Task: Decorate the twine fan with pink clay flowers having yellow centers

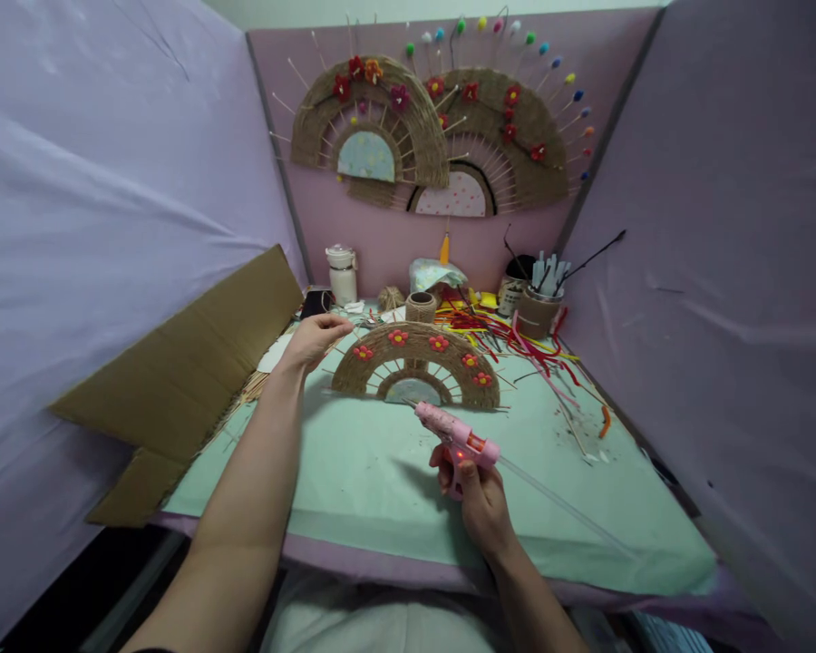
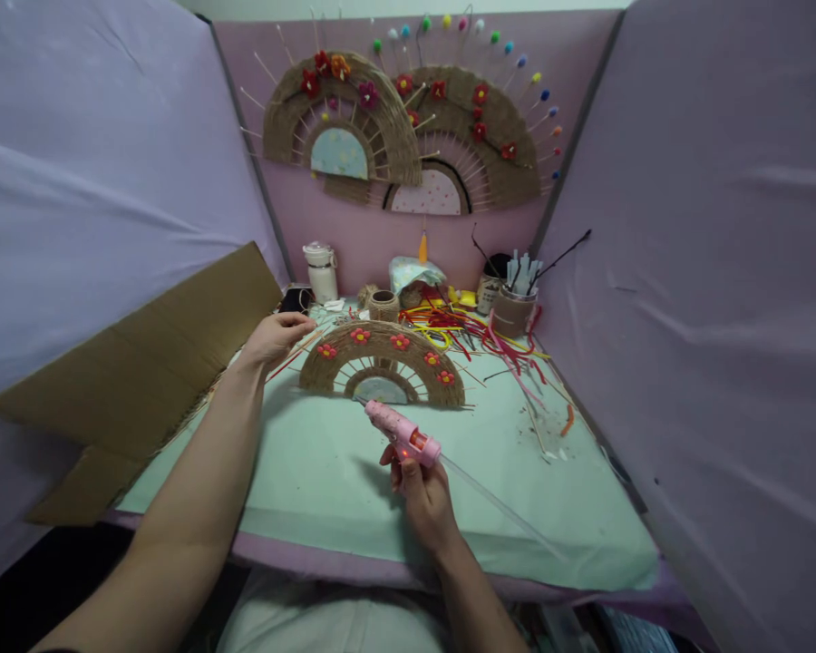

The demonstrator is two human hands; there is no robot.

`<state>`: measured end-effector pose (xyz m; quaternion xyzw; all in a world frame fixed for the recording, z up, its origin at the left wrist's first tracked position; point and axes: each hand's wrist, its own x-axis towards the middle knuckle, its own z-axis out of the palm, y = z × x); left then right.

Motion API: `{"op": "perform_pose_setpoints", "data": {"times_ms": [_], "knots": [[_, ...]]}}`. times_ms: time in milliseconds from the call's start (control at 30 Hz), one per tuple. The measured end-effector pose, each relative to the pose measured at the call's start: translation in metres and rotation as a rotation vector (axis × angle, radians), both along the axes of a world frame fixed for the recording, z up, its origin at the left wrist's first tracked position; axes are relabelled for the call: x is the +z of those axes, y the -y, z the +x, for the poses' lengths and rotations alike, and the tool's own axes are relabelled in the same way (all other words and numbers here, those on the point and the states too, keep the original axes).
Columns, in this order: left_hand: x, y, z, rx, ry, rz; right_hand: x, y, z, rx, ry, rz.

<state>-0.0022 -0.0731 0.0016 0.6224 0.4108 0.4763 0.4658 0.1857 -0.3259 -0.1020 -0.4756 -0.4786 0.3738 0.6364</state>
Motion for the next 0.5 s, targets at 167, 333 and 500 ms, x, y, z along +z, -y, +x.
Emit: {"op": "perform_pose_setpoints", "data": {"times_ms": [167, 333, 500], "knots": [[-0.0044, -0.0026, -0.0011, -0.019, 0.020, -0.009, 0.0002, -0.0003, -0.0001, -0.004, 0.000, -0.001], [-0.0063, -0.0028, -0.0012, -0.013, 0.036, -0.009, -0.0056, -0.0017, 0.0021, 0.012, 0.003, 0.021], [-0.0055, -0.0014, 0.0010, -0.009, 0.030, -0.006, -0.0078, -0.0014, 0.0026, 0.016, 0.001, 0.015]]}}
